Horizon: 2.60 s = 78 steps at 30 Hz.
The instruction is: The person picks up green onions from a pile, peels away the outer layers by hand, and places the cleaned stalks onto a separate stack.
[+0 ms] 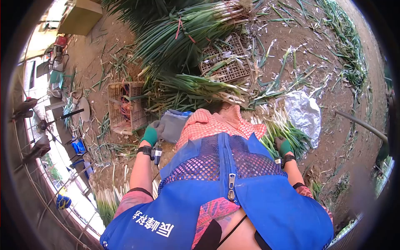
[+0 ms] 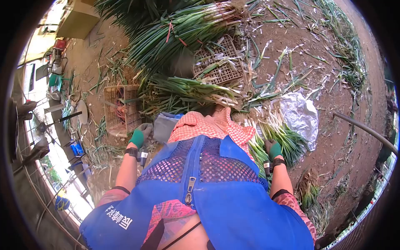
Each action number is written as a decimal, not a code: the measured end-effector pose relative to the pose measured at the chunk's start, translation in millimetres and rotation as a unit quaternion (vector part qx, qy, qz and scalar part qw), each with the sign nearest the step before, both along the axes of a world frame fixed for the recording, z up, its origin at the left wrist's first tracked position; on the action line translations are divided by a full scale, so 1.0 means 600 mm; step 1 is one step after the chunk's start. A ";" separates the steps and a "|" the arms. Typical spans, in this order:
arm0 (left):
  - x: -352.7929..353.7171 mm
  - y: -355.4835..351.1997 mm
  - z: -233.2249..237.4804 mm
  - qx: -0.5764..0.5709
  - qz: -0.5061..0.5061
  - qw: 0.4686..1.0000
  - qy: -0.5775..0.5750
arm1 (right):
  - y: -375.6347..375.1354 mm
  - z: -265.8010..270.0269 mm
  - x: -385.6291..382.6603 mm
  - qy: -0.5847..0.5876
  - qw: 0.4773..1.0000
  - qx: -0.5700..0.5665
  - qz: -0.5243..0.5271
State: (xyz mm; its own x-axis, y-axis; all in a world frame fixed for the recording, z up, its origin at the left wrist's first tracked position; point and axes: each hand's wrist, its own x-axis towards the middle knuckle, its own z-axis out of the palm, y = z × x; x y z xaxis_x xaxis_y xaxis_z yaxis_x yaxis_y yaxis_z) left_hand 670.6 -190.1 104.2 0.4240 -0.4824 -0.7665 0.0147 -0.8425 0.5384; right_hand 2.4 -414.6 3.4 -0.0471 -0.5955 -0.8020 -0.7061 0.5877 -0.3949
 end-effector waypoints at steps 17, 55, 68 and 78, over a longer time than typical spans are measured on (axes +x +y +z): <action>-0.095 -0.196 0.180 0.022 -0.178 0.968 -0.176 | -0.033 0.030 0.073 -0.110 0.979 0.057 -0.162; 0.408 -0.249 -0.295 -0.087 -0.719 0.646 -0.242 | -0.091 -0.366 0.935 -0.119 0.950 -0.216 0.190; 0.402 -0.211 -0.549 -0.366 -0.622 0.517 -0.460 | -0.159 -0.391 0.896 -0.209 0.916 -0.272 0.209; 0.272 -0.216 -0.569 -0.518 -0.508 0.468 -0.504 | -0.093 -0.322 0.798 -0.127 0.868 -0.466 0.111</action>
